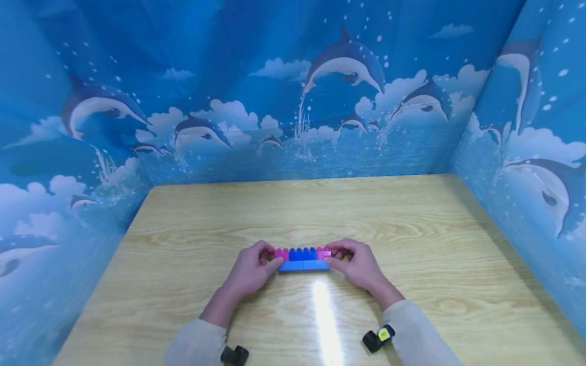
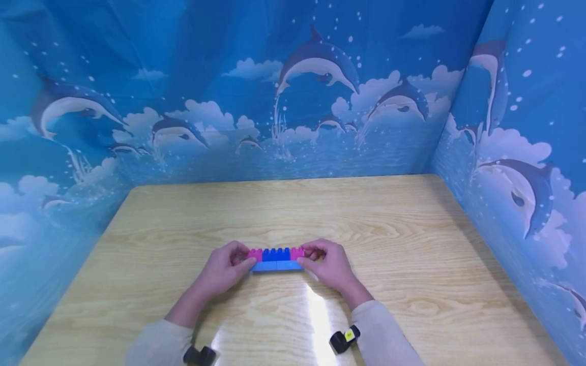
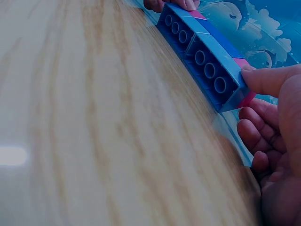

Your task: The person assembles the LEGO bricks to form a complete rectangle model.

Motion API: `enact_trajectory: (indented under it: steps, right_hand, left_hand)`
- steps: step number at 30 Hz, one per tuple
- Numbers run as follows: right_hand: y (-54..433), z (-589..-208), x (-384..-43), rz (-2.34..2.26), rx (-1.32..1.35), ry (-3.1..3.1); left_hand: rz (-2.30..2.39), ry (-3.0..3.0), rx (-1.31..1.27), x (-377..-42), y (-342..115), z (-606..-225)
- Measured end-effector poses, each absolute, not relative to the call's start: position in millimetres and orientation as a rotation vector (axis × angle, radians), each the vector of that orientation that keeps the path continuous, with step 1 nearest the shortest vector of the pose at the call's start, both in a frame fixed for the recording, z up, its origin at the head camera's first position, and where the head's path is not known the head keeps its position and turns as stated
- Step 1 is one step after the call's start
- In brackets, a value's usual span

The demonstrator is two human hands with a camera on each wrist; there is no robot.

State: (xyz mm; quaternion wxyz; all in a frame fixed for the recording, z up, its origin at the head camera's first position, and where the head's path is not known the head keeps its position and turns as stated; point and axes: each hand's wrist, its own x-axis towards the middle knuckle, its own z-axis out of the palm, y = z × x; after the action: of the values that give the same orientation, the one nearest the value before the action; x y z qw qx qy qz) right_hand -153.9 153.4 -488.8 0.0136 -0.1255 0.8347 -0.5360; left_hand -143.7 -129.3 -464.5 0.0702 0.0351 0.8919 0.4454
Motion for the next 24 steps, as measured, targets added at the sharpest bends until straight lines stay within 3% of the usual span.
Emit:
enact_trajectory:
  steps: [24]
  right_hand:
    - [150.7, -494.9, -158.2, -1.612, -0.244, 2.726]
  left_hand:
    - [1.369, 2.730, 0.029, -144.9, -119.4, -472.6]
